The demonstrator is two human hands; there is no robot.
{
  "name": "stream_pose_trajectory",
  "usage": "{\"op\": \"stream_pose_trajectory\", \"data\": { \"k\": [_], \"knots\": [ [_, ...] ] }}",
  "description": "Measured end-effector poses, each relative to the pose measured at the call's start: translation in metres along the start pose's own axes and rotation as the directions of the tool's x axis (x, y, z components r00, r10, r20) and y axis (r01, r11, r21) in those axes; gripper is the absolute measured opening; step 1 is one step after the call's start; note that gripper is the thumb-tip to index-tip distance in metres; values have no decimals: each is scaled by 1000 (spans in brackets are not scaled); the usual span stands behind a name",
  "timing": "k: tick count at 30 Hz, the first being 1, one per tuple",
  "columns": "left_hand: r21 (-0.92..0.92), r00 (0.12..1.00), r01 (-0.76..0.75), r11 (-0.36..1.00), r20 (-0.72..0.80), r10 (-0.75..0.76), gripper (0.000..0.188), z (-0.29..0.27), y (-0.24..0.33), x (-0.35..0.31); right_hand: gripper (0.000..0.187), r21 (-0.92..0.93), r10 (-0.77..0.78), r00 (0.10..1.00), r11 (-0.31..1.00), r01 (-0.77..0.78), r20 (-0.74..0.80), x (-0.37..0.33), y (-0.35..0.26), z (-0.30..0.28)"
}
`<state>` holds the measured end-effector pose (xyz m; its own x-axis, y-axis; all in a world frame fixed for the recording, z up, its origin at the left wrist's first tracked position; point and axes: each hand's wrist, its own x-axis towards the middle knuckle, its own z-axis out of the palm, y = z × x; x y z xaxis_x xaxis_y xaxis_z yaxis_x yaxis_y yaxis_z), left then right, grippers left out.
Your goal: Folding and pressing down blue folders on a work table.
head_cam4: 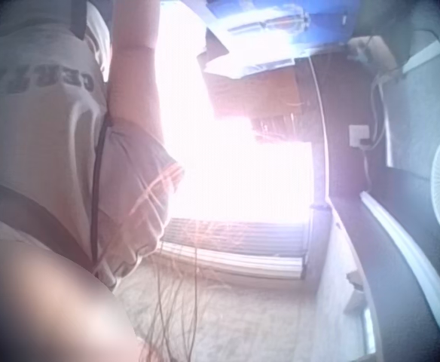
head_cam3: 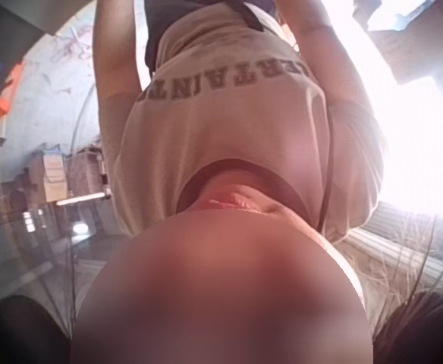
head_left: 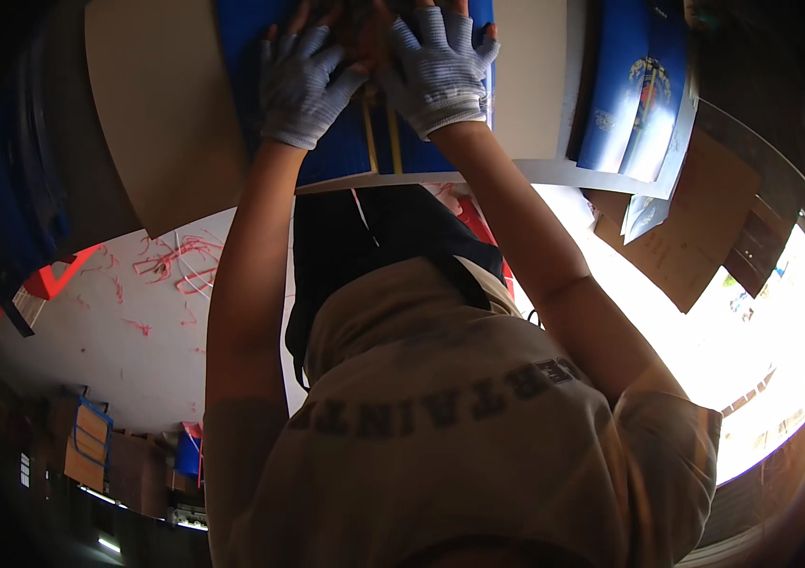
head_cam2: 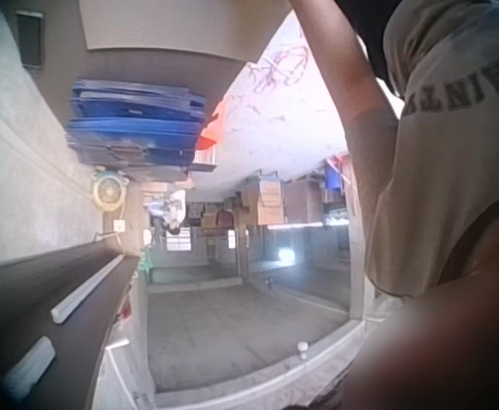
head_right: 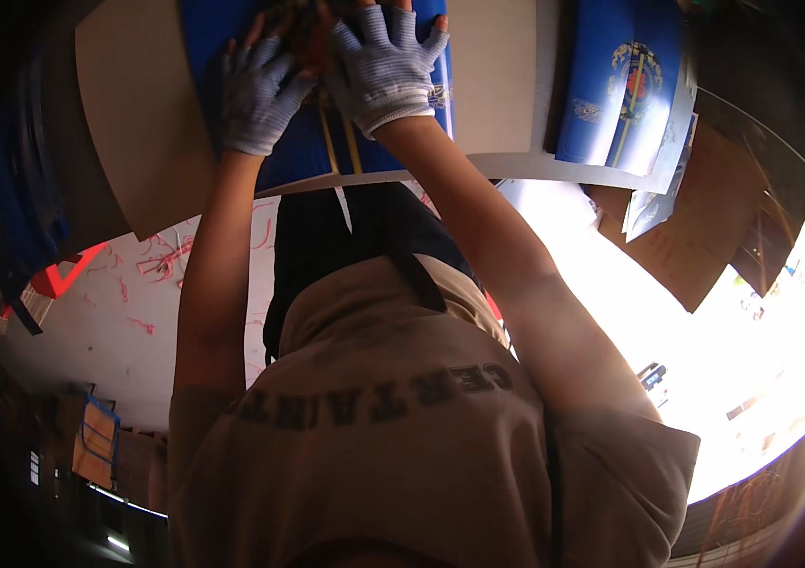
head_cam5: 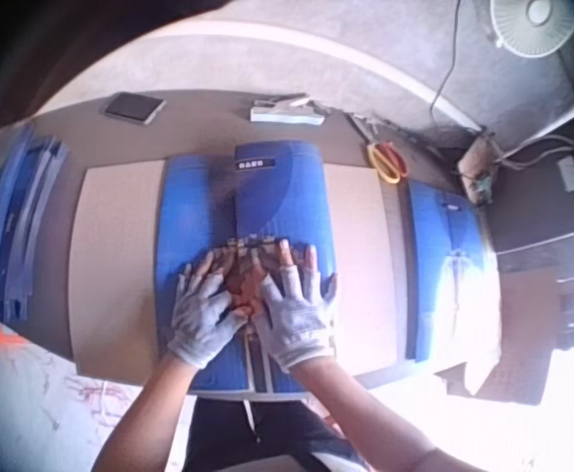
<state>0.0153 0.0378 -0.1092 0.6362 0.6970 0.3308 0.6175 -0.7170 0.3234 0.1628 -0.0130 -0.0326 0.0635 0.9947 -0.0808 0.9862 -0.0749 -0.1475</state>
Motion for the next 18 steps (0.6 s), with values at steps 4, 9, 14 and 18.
{"op": "stream_pose_trajectory", "data": {
  "k": [4,9,14,18],
  "knots": [
    [-423,965,5,906,-234,-115,29,-5,5,4,60,57,-10,999,998,12,-30,1,15,14],
    [-170,972,233,958,80,-222,25,-26,16,10,64,46,-72,950,995,91,-304,-6,20,35],
    [-182,983,174,968,-22,-181,19,-19,9,7,65,68,46,998,997,-44,-31,0,12,13],
    [-736,822,-221,640,-494,-283,17,16,3,9,64,-11,63,993,998,-63,95,4,2,2]
  ]
}}
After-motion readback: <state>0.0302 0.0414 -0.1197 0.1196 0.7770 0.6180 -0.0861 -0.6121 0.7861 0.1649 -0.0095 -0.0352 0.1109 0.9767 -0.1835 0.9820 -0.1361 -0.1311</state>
